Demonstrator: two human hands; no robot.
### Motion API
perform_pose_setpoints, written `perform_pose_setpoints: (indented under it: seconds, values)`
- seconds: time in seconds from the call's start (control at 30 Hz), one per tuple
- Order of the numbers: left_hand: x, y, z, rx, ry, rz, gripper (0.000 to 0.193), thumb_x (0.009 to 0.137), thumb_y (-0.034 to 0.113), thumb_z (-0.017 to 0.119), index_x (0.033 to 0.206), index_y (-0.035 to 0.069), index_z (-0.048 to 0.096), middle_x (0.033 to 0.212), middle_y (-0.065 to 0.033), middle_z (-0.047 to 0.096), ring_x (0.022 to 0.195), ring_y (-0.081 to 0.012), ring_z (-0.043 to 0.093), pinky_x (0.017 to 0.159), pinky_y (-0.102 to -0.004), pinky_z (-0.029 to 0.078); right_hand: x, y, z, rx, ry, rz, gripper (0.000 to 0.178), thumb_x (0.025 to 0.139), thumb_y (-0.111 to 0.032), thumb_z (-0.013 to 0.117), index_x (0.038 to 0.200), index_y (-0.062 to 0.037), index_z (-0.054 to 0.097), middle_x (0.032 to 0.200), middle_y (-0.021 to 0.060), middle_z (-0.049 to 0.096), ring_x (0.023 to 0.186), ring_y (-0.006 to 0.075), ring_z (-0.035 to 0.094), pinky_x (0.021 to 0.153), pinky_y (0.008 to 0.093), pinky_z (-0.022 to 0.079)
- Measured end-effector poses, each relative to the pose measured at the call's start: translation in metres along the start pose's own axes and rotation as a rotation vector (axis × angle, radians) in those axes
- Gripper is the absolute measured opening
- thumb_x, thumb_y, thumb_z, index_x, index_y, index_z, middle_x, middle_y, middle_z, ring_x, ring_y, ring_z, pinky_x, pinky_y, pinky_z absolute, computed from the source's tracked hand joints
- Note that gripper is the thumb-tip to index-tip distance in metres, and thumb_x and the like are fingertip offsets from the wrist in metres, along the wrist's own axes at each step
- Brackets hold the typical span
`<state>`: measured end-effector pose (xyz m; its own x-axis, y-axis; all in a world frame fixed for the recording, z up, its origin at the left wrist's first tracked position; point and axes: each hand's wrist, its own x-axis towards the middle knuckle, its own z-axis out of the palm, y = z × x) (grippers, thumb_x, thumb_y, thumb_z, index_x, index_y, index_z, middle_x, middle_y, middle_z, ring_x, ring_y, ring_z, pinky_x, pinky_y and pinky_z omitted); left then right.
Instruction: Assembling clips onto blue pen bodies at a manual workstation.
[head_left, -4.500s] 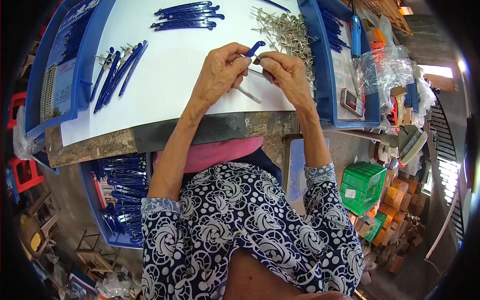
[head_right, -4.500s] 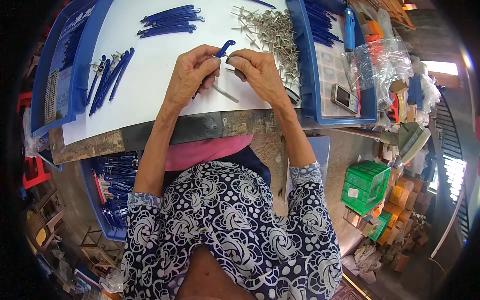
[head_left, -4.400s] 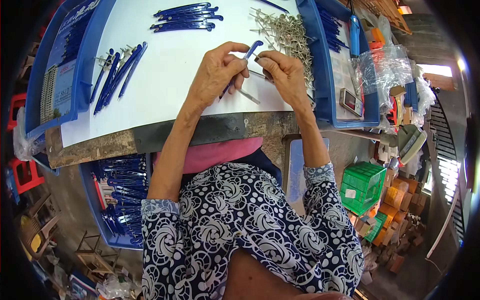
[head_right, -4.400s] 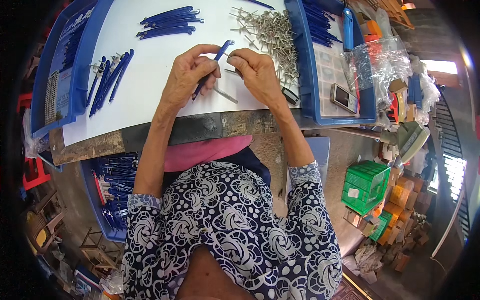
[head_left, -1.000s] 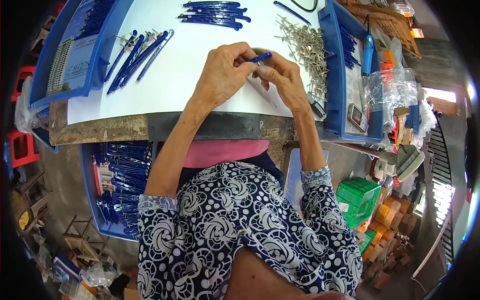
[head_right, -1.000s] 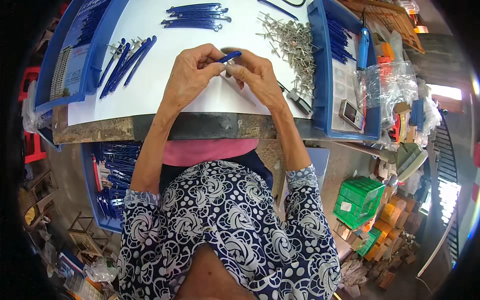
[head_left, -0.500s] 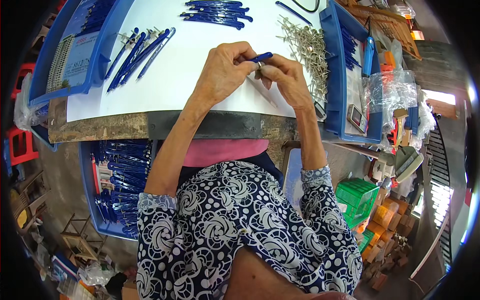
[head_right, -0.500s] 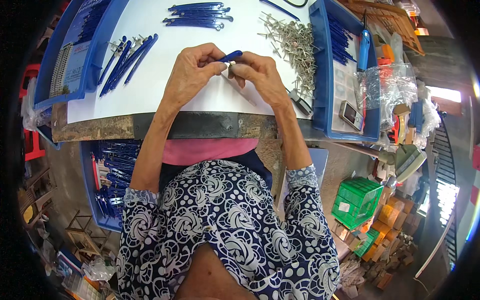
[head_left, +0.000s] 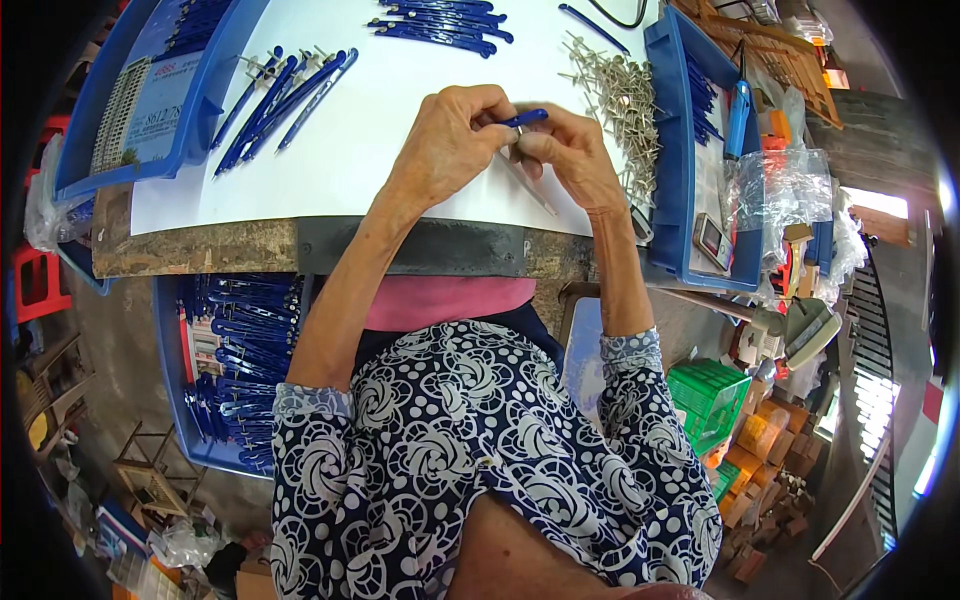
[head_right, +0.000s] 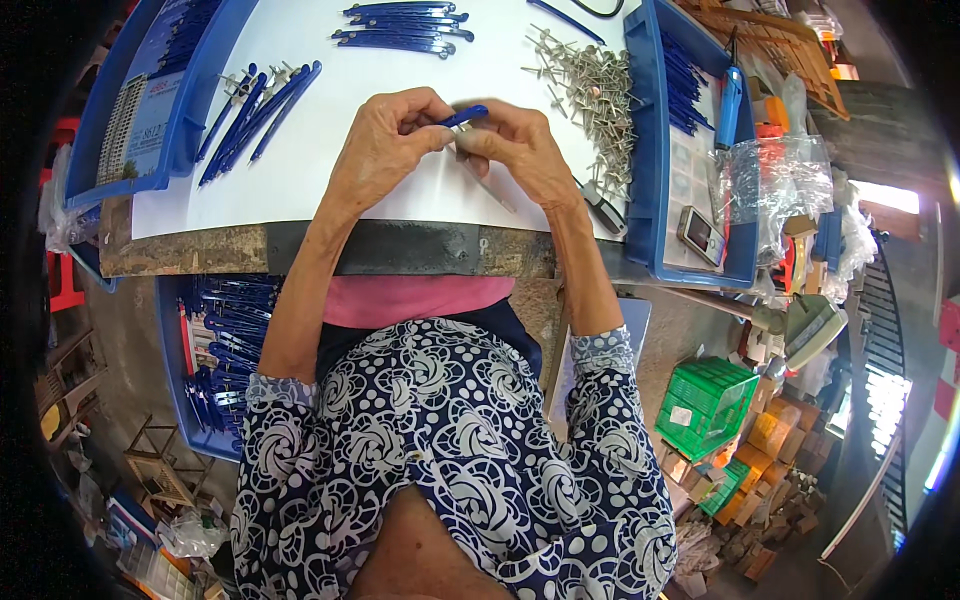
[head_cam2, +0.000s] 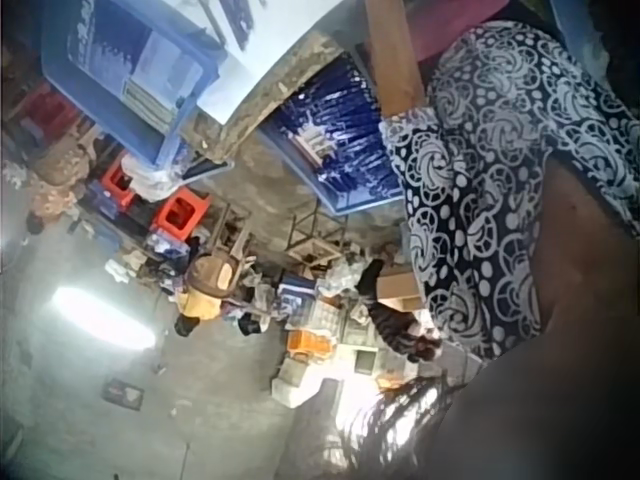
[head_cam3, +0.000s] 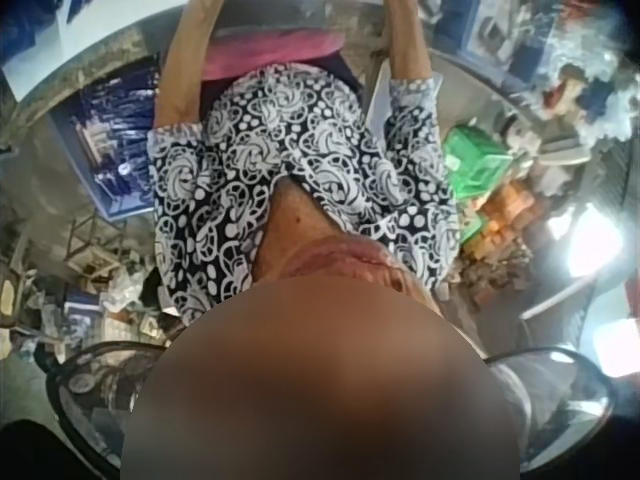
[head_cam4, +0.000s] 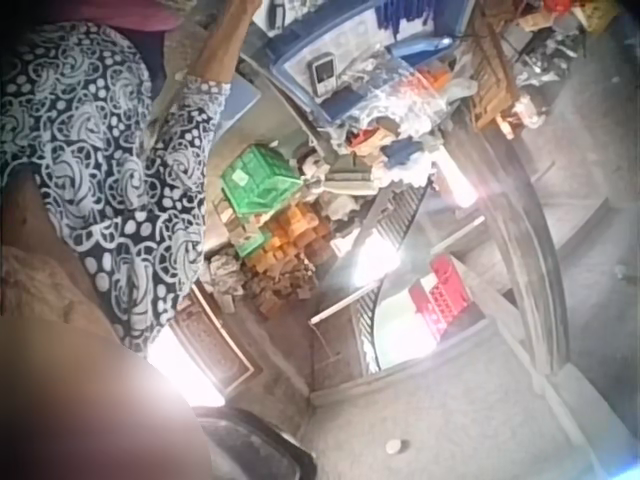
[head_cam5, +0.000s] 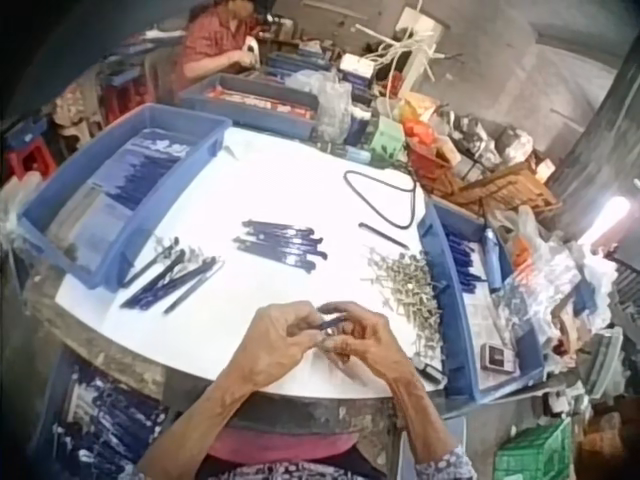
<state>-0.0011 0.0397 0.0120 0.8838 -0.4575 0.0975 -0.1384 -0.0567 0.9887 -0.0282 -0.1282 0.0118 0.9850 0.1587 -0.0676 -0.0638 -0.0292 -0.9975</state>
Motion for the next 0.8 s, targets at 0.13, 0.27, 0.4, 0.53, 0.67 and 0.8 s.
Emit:
perform_pose_setpoints:
  seconds: [0.13,0.27,0.4,0.53,0.67,0.8]
  values:
    - [0.000,-0.002,-0.001,-0.027,-0.028,-0.023,0.007,0.074,0.001,0.058,0.080,-0.001,0.060,0.068,-0.0023,0.058,0.062,-0.0059,0.052,0.059,-0.0193,0.043,0.001,0.005,-0.009,0.097,-0.050,0.056,0.020,0.074,-0.004,0.064,0.093,0.0021,0.059,0.062,0.0050,0.058,0.047,0.0059,0.048,0.041,0.0164,0.037]
    - [-0.001,-0.003,-0.004,-0.018,-0.023,-0.020,0.006,0.073,0.002,0.058,0.079,-0.001,0.060,0.067,-0.0020,0.058,0.062,-0.0059,0.052,0.058,-0.0194,0.043,0.003,0.005,-0.004,-0.018,-0.052,0.073,0.018,0.074,-0.004,0.064,0.091,0.0022,0.059,0.064,0.0061,0.058,0.048,0.0058,0.047,0.041,0.0175,0.036]
    - [-0.002,-0.005,-0.006,0.003,0.012,-0.027,0.006,0.073,0.002,0.059,0.078,-0.001,0.060,0.067,-0.0018,0.058,0.062,-0.0058,0.052,0.058,-0.0194,0.043,0.006,-0.002,0.009,-0.119,0.007,0.046,0.021,0.076,-0.006,0.064,0.094,0.0031,0.058,0.065,0.0070,0.058,0.048,0.0063,0.047,0.041,0.0183,0.035]
    - [-0.004,-0.012,-0.010,-0.026,0.011,-0.022,0.006,0.072,0.002,0.059,0.078,0.000,0.060,0.067,-0.0013,0.058,0.061,-0.0057,0.051,0.058,-0.0190,0.042,0.008,0.004,0.003,-0.078,-0.090,0.004,0.024,0.076,-0.008,0.064,0.096,0.0040,0.059,0.066,0.0076,0.058,0.049,0.0077,0.048,0.044,0.0190,0.039]
    - [-0.005,-0.008,-0.012,-0.035,0.028,-0.021,0.006,0.072,0.002,0.058,0.077,0.001,0.061,0.066,-0.0011,0.057,0.060,-0.0056,0.050,0.058,-0.0187,0.042,0.009,0.003,0.003,0.018,-0.096,0.084,0.017,0.076,-0.005,0.063,0.090,0.0037,0.061,0.066,0.0085,0.059,0.048,0.0077,0.048,0.044,0.0185,0.040]
    - [-0.004,-0.016,-0.016,-0.056,0.033,-0.033,0.005,0.072,0.002,0.058,0.077,0.001,0.060,0.066,-0.0012,0.057,0.060,-0.0054,0.050,0.058,-0.0185,0.041,0.015,0.004,0.013,-0.121,-0.036,0.076,0.019,0.074,-0.005,0.065,0.091,0.0017,0.060,0.060,0.0058,0.057,0.044,0.0055,0.046,0.038,0.0169,0.035]
